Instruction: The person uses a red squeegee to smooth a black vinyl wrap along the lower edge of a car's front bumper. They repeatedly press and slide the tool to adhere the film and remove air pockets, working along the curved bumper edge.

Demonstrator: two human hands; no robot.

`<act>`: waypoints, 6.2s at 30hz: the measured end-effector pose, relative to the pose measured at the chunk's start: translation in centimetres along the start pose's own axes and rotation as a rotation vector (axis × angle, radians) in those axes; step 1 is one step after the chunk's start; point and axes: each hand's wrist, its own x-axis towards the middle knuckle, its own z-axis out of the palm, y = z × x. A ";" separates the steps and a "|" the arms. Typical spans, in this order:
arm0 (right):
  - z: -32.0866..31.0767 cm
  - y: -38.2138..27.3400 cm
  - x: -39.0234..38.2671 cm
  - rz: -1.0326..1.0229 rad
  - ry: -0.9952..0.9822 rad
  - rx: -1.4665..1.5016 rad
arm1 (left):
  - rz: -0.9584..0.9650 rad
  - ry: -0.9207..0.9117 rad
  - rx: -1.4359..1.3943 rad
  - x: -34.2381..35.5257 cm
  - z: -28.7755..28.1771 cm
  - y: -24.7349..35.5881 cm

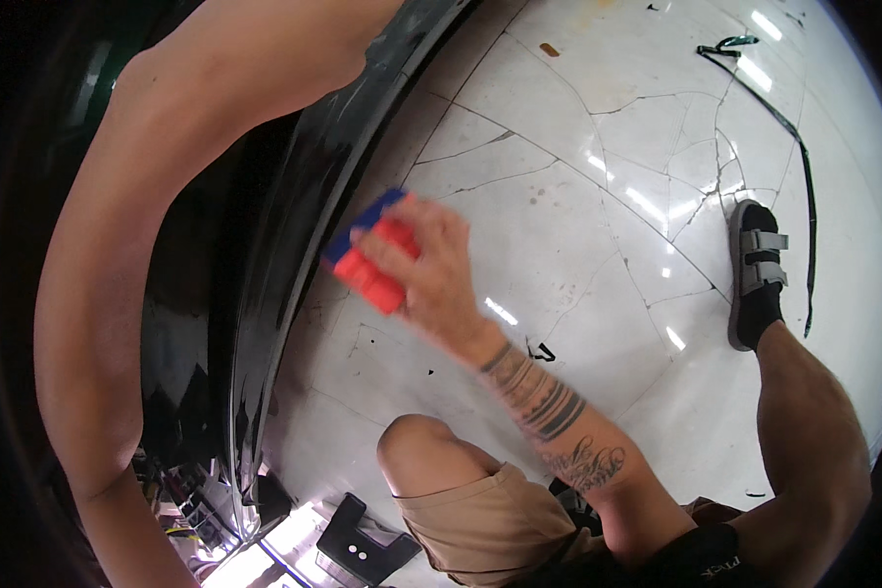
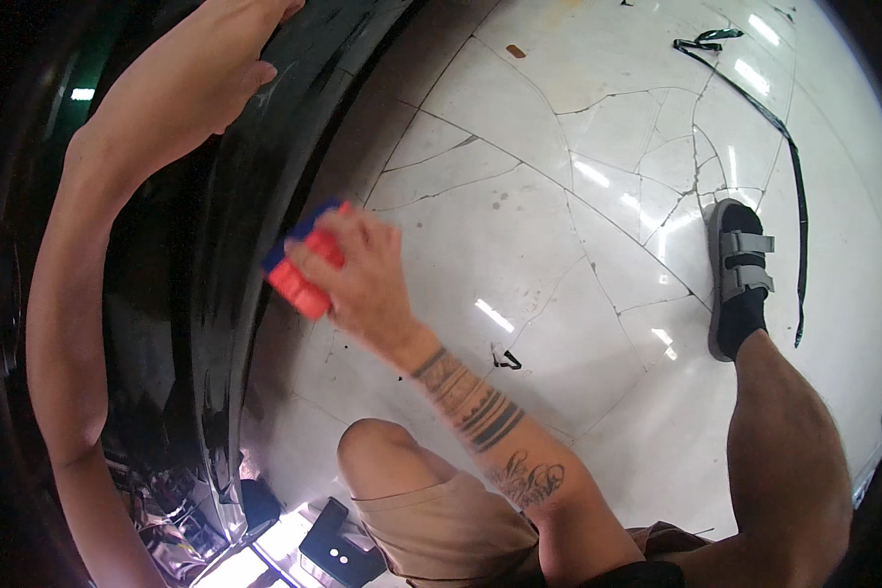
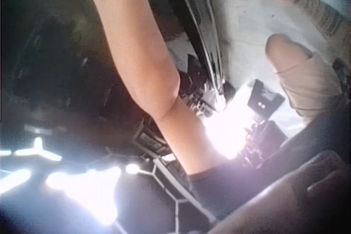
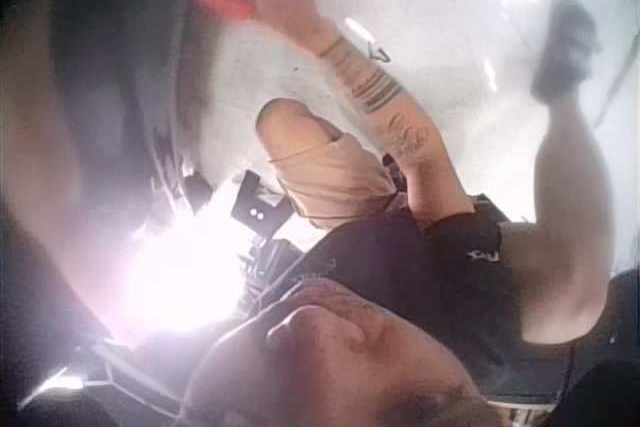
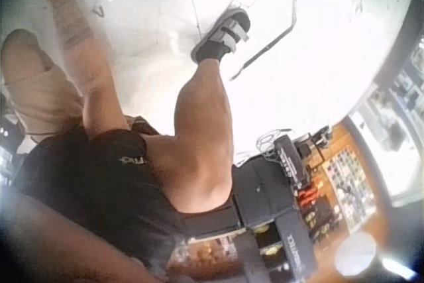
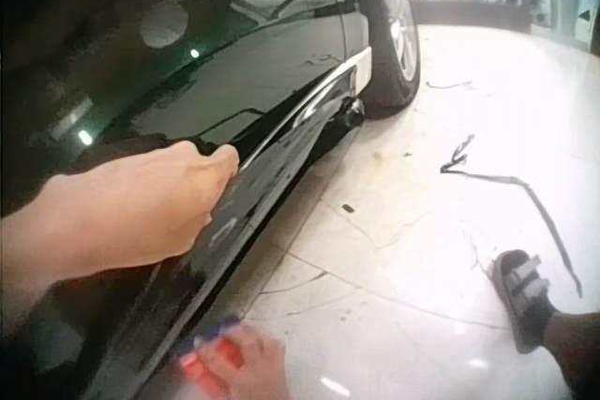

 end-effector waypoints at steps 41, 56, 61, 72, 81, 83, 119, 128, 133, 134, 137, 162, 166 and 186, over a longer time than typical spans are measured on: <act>-0.7 -1.2 -0.2 1.109 0.004 1.096 | -0.064 -0.058 0.007 -5.4 8.2 -5.1; 1.8 -5.0 0.0 1.289 0.250 1.372 | 0.052 0.130 -0.160 -6.0 7.9 -4.5; 5.0 -10.1 0.3 1.508 0.469 1.645 | 0.059 0.100 -0.163 -6.0 7.3 -4.5; 5.1 -5.1 4.4 1.281 0.673 1.426 | 0.006 0.060 -0.136 -5.5 7.3 -4.3; 2.0 1.7 10.6 1.013 0.717 1.351 | 0.032 0.024 -0.079 -5.6 7.7 -5.2; 1.2 3.9 12.8 0.861 0.713 1.236 | 0.074 0.098 -0.037 -5.7 8.2 -5.4; 1.9 -2.0 4.5 0.742 0.163 0.705 | 0.204 0.247 0.180 -6.3 10.0 -7.7; 4.9 -6.7 -2.2 0.971 -0.105 1.023 | 0.186 0.238 0.201 -6.1 10.1 -8.0; 0.9 -3.2 -0.5 1.102 0.022 0.974 | 0.143 0.181 0.186 -6.5 10.2 -7.9; 0.1 -2.2 0.3 1.077 0.041 0.967 | 0.091 0.130 0.172 -6.4 10.2 -8.1; -0.7 -1.2 1.1 1.031 0.066 1.010 | 0.079 0.008 0.138 -7.0 9.1 -7.6; 4.0 -7.3 -1.1 1.370 0.271 1.569 | 0.147 0.068 -0.047 -8.6 11.5 -9.0; 5.6 -8.3 -1.8 1.415 0.330 1.643 | 0.014 -0.070 -0.063 -8.4 10.3 -8.0; 5.3 -6.4 5.0 1.119 0.582 1.396 | 0.038 -0.054 0.120 -9.1 7.8 -6.6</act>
